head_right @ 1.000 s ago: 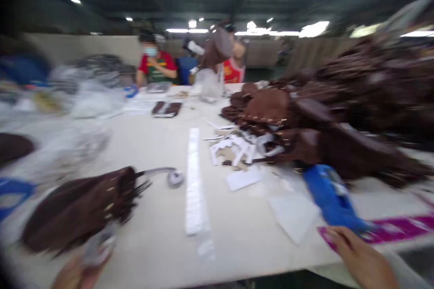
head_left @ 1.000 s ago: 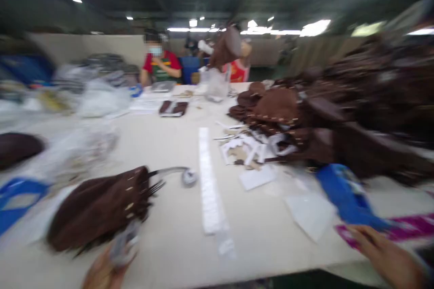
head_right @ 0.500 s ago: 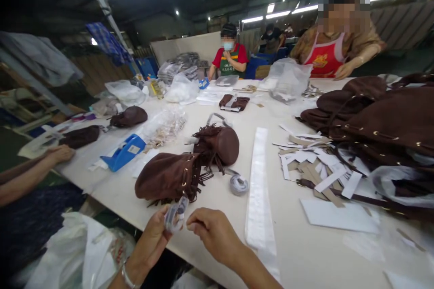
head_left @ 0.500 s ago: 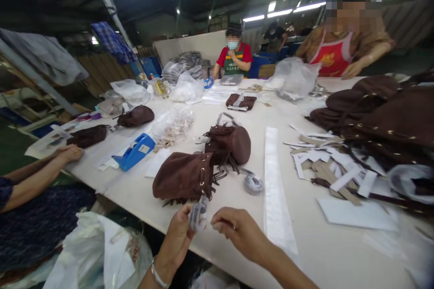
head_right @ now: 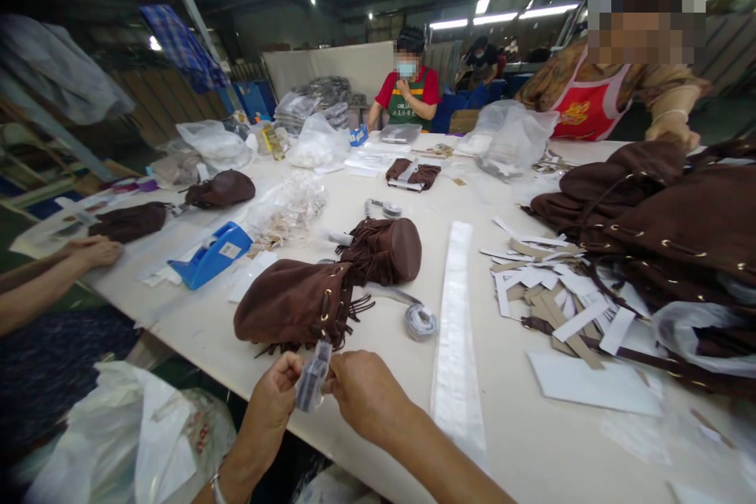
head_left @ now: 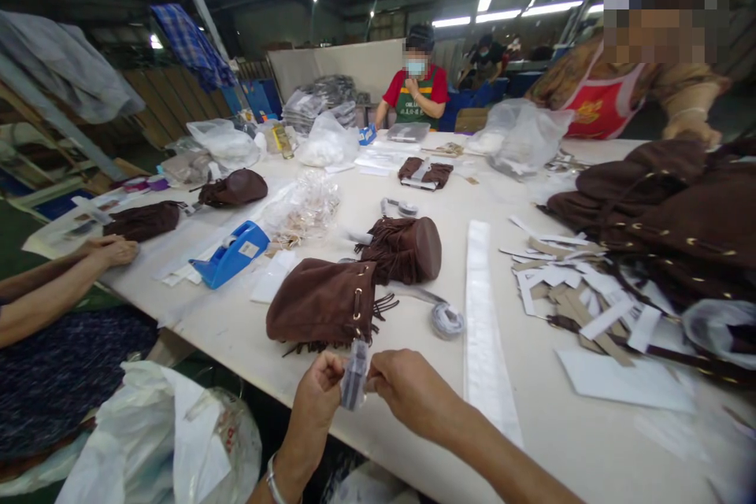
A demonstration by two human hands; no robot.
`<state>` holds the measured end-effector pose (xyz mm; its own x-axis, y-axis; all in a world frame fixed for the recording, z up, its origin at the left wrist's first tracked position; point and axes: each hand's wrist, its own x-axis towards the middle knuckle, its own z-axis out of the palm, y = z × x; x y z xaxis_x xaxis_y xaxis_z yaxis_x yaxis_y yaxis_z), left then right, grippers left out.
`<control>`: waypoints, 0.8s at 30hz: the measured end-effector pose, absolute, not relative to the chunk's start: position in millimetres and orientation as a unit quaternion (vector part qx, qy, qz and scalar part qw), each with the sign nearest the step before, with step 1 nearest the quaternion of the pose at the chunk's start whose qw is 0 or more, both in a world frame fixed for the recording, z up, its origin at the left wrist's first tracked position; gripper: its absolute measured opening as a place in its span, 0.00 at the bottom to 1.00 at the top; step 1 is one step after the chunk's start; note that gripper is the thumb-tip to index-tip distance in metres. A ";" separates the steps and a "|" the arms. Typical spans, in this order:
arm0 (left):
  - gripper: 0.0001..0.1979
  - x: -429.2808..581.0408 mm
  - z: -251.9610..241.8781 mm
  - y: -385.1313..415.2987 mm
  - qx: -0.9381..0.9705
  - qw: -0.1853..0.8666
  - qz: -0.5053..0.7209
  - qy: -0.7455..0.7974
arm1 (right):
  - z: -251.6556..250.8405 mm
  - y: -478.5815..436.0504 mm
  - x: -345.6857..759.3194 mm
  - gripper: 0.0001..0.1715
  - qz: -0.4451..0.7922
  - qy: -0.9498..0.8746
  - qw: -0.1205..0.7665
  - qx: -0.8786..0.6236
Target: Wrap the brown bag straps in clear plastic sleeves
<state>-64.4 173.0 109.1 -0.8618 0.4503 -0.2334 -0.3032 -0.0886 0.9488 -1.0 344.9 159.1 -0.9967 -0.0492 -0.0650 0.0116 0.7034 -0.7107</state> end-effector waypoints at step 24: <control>0.21 -74.9 110.9 173.3 0.058 0.267 0.735 0.621 | 151.5 341.3 -10.5 0.07 -0.416 0.907 0.038 0.056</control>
